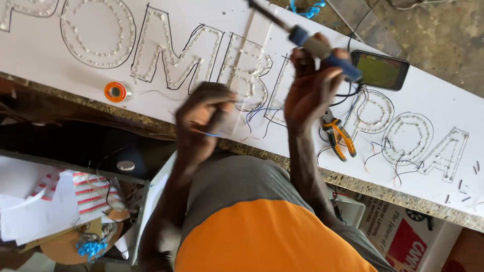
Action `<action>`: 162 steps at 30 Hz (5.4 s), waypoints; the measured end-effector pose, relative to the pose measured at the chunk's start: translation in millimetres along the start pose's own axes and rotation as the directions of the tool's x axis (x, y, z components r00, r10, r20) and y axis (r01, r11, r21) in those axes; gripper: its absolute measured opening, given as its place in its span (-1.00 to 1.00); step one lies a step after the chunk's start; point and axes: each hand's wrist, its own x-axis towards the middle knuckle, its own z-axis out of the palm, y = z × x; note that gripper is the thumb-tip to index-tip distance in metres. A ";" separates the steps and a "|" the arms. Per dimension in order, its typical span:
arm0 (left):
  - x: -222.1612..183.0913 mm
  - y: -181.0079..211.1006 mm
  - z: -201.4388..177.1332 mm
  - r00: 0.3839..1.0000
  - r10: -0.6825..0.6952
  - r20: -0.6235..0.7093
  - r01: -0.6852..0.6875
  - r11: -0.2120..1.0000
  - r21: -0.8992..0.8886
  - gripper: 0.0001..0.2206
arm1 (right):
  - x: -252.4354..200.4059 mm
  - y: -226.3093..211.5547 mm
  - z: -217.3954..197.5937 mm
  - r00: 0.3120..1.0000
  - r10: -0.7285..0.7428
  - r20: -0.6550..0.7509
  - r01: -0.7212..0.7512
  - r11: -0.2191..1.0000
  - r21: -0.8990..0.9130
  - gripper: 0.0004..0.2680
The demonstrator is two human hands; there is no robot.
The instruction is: Soldering wires to LED strips on a sign template using a soldering iron and pliers
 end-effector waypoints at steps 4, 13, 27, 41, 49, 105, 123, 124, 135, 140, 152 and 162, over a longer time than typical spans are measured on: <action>-8.3 -10.1 -59.2 0.965 -0.156 -0.210 0.180 0.978 0.102 -0.89 | 21.7 -7.1 -33.8 0.983 0.163 -0.084 -0.148 0.976 0.159 -0.76; 4.8 -74.7 -88.1 0.993 -0.069 -0.098 0.111 0.843 0.526 -0.88 | 6.9 19.3 -18.9 0.938 0.340 -0.070 -0.343 0.939 -0.023 -0.94; 1.0 -99.8 -89.2 0.999 -0.040 0.024 0.004 0.590 0.807 -0.86 | 2.1 19.8 -31.7 0.893 0.437 -0.113 -0.450 0.849 -0.276 -0.88; -7.2 -121.8 -68.4 0.977 0.125 -0.171 0.059 0.616 0.786 -0.90 | 26.4 64.2 29.1 0.949 0.315 0.004 -0.248 0.752 -0.610 -0.68; -9.2 -127.2 -68.3 0.971 0.154 -0.181 0.058 0.583 0.810 -0.86 | 31.5 76.5 37.5 0.933 0.360 0.024 -0.257 0.711 -0.655 -0.66; -6.1 -126.6 -66.0 0.974 0.158 -0.161 0.048 0.549 0.834 -0.81 | 27.2 84.1 15.8 0.929 0.365 -0.067 -0.344 0.778 -0.526 -0.68; -2.7 -116.3 -65.7 0.969 0.210 -0.127 -0.015 0.566 0.824 -0.82 | 121.8 81.0 5.0 0.911 0.150 -0.384 -0.296 0.886 -0.357 -0.71; -1.2 -120.9 -64.9 0.961 0.246 -0.130 -0.030 0.555 0.831 -0.82 | 128.4 75.6 -2.1 0.922 0.146 -0.358 -0.276 0.898 -0.342 -0.71; -11.6 -128.1 -65.5 0.968 0.194 -0.161 0.032 0.540 0.841 -0.83 | 101.0 56.0 -13.6 0.947 0.092 -0.306 -0.215 0.893 -0.396 -0.82; -11.6 -123.3 -63.8 0.971 0.184 -0.153 0.030 0.543 0.839 -0.80 | 78.4 40.1 -6.5 0.896 0.193 -0.401 -0.344 0.871 -0.350 -0.85; -17.1 -125.5 -73.2 0.959 0.255 -0.127 -0.018 0.498 0.867 -0.78 | 15.6 18.8 -29.9 0.849 0.393 -0.353 -0.491 0.833 -0.254 -0.78; -42.1 -90.5 -103.3 0.998 0.061 0.014 -0.043 0.510 0.859 -0.64 | -7.2 -0.5 -49.6 0.796 0.495 -0.348 -0.570 0.807 -0.155 -0.79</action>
